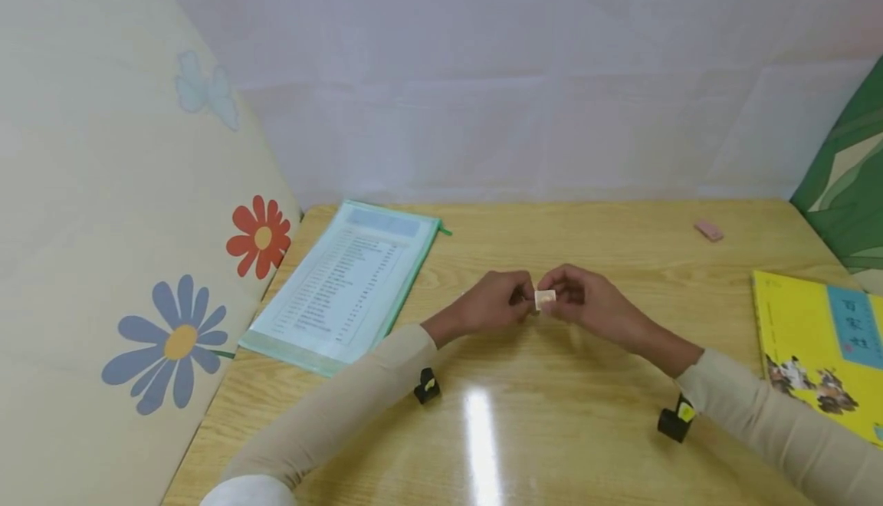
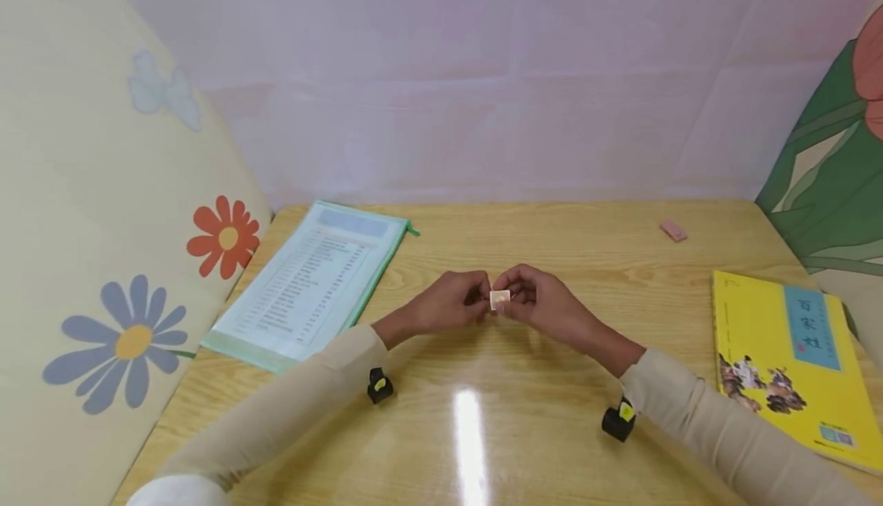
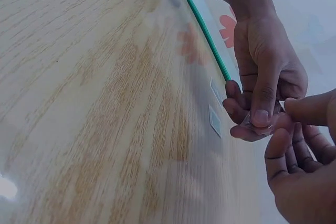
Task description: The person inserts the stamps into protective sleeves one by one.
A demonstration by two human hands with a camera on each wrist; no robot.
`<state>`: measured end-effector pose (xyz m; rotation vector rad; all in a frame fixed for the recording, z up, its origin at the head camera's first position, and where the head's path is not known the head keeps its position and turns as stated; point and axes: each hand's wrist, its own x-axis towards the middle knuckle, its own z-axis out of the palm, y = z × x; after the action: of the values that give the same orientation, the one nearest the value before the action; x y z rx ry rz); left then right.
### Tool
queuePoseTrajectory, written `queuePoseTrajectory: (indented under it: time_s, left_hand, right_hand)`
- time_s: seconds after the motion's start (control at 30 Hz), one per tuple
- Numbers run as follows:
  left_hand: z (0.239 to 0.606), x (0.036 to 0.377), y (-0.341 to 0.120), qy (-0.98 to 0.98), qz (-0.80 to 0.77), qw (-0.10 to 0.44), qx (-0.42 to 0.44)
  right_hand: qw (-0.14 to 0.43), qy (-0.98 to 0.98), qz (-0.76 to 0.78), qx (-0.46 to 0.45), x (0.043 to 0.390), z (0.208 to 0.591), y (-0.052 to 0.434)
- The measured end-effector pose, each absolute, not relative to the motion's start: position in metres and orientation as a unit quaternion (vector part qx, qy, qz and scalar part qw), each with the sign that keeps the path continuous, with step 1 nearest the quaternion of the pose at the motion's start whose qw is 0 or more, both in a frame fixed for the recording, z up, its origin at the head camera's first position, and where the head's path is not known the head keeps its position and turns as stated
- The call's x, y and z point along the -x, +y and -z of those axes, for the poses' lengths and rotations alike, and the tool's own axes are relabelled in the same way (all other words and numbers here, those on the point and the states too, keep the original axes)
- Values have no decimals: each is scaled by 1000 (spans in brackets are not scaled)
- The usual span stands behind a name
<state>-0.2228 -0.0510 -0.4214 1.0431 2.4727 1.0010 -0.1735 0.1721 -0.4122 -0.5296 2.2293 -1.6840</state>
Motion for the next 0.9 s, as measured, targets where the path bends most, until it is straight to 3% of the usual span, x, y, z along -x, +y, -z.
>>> queuePoseTrajectory:
  time_s: [0.9]
  left_hand:
    - [422,219,-47,870,-291,118,-380]
  right_hand:
    - [118,832,513,173,177,411,161]
